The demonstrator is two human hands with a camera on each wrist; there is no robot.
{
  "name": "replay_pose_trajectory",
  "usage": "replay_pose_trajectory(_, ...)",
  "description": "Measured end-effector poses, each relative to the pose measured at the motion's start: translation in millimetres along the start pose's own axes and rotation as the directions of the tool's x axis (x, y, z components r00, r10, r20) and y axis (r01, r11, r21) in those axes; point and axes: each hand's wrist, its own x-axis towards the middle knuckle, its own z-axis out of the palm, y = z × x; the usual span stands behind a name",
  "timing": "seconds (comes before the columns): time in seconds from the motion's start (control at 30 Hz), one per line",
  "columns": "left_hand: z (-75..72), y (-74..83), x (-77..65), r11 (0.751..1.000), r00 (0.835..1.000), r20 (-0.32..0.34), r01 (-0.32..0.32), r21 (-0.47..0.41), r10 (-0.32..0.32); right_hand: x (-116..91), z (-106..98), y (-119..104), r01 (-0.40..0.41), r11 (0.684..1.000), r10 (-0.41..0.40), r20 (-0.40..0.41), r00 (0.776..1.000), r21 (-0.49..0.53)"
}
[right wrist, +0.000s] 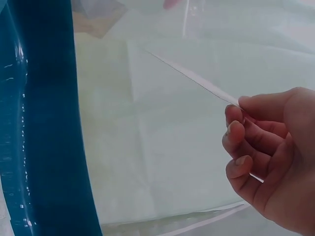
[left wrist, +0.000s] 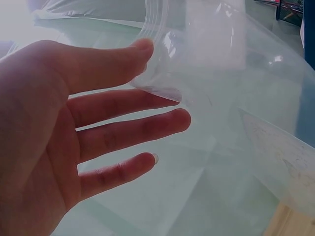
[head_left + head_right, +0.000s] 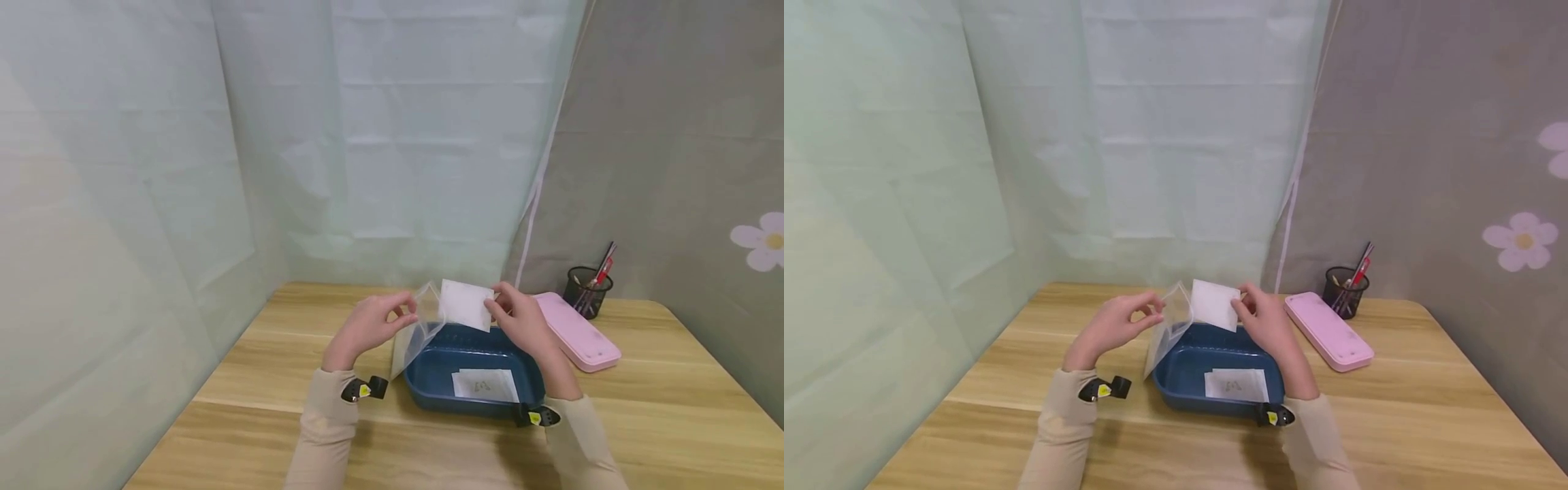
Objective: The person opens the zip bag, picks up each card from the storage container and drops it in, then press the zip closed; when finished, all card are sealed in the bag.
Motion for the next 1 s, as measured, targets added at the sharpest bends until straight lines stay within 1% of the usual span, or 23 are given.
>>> replay_pose_trajectory(0.13,0.7,-1.6,-0.2,1.000,1.000,0.002,0.002,0.002,-0.002,-1,-2,-4,-0.046,0.999,0.046,-0.033,0.998,0.025)
replay_pose_trajectory(0.27,0.2,-2.0,0.0,1.000,1.000,0.007,-0.001,0.002,0.001,-1,-6,-10,-0.069,0.995,0.074,-0.075,0.994,0.065)
replay_pose_trajectory(0.53,-1.7,-3.2,-0.3,1.000,1.000,0.003,-0.010,0.005,0.010,-1,-13,-19,-0.060,0.988,0.081,-0.148,0.986,0.140)
replay_pose_trajectory(0.77,-1.8,-3.6,-3.0,1.000,1.000,0.004,0.002,0.012,-0.002,-4,-14,-21,-0.077,0.985,0.101,-0.151,0.983,0.155)
replay_pose_trajectory(0.87,-2.3,-3.3,-4.4,1.000,1.000,0.003,0.005,0.009,-0.005,-5,-14,-22,-0.067,0.985,0.091,-0.148,0.985,0.160)
replay_pose_trajectory(1.0,-3.1,-2.5,-4.7,1.000,1.000,0.002,0.013,0.018,-0.013,-7,-15,-25,-0.035,0.987,0.058,-0.143,0.988,0.156)
